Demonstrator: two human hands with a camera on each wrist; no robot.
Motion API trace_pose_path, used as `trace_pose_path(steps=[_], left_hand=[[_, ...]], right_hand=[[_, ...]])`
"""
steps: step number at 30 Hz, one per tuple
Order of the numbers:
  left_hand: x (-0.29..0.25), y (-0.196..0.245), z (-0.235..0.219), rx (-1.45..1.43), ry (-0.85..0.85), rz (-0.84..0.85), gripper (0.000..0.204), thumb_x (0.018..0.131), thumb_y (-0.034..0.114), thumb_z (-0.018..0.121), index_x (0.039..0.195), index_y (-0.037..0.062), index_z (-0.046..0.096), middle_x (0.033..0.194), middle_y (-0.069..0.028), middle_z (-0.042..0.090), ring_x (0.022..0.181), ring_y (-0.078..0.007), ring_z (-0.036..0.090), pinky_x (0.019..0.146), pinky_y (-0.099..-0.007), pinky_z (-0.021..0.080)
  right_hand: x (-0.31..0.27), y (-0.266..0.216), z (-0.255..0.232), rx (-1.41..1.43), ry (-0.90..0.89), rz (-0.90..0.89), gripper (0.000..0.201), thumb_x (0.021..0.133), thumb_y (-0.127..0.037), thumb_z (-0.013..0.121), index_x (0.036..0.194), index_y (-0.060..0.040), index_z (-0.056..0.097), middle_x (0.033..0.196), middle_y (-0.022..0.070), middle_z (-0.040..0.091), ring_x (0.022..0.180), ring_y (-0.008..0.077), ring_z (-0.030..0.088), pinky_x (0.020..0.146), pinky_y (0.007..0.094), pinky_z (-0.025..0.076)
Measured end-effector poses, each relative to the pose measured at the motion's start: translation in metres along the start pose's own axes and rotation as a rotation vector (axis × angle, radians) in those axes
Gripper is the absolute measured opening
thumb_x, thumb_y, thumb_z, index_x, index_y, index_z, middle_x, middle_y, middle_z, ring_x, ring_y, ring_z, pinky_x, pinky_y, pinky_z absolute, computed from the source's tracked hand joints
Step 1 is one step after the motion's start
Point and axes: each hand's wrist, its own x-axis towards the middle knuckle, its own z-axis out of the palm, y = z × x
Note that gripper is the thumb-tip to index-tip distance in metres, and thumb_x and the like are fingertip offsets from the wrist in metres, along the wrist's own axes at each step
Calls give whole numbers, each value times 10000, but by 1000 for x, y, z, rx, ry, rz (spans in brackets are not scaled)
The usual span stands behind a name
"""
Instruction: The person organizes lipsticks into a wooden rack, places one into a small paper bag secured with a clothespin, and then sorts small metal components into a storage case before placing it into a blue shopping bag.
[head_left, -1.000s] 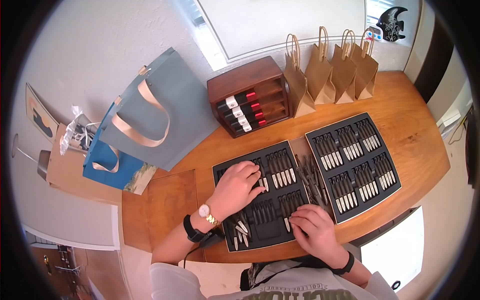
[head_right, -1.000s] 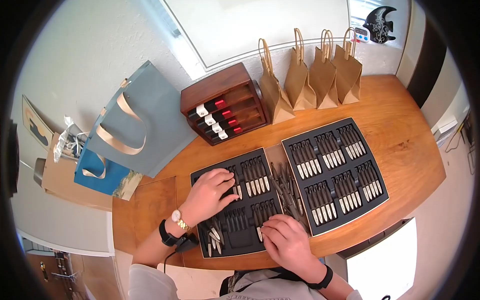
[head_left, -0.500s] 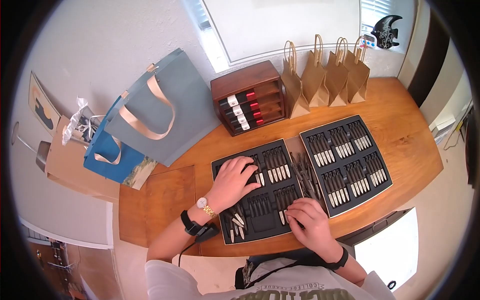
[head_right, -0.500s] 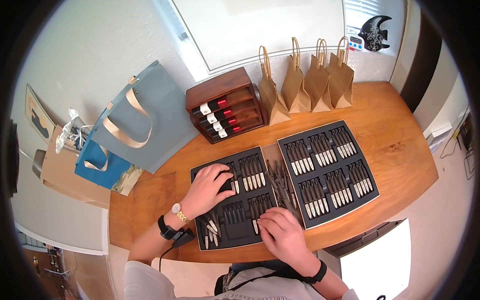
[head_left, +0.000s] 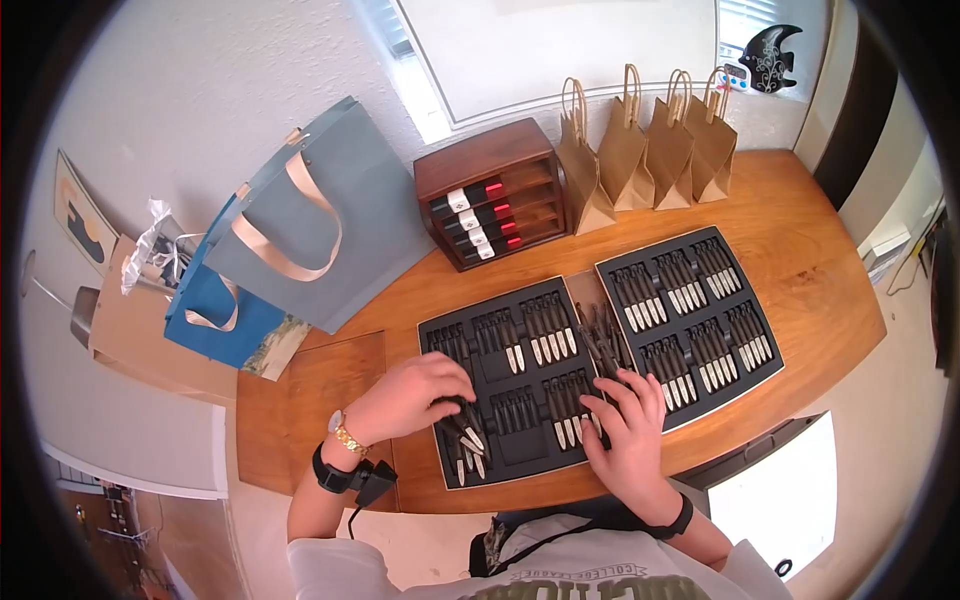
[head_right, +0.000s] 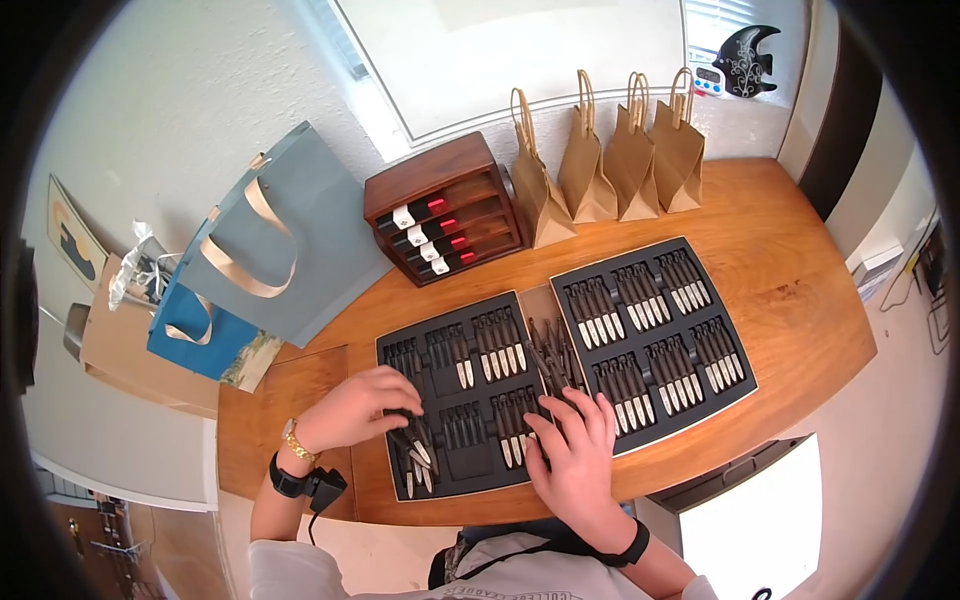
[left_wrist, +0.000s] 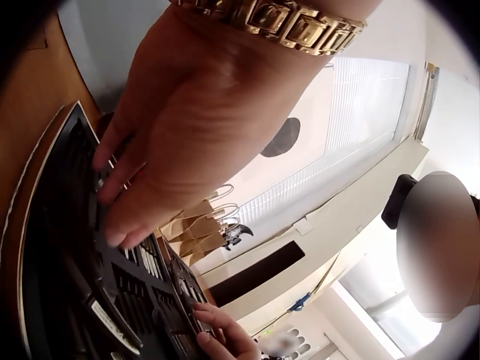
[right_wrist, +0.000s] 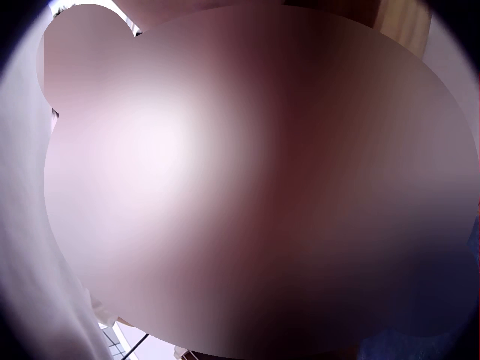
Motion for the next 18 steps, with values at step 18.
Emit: trace_pose_path(steps=[18], left_hand=[[9,2,3,255,152,211,160,787,107,729,947,108,742,975,-13,652,998,-222,606,858,-351,515]], right_hand=[[-1,2,3,127,-10,-14,209,757,5,713,957,-50,690,1151,113,605,1184,355,535,963,471,452]])
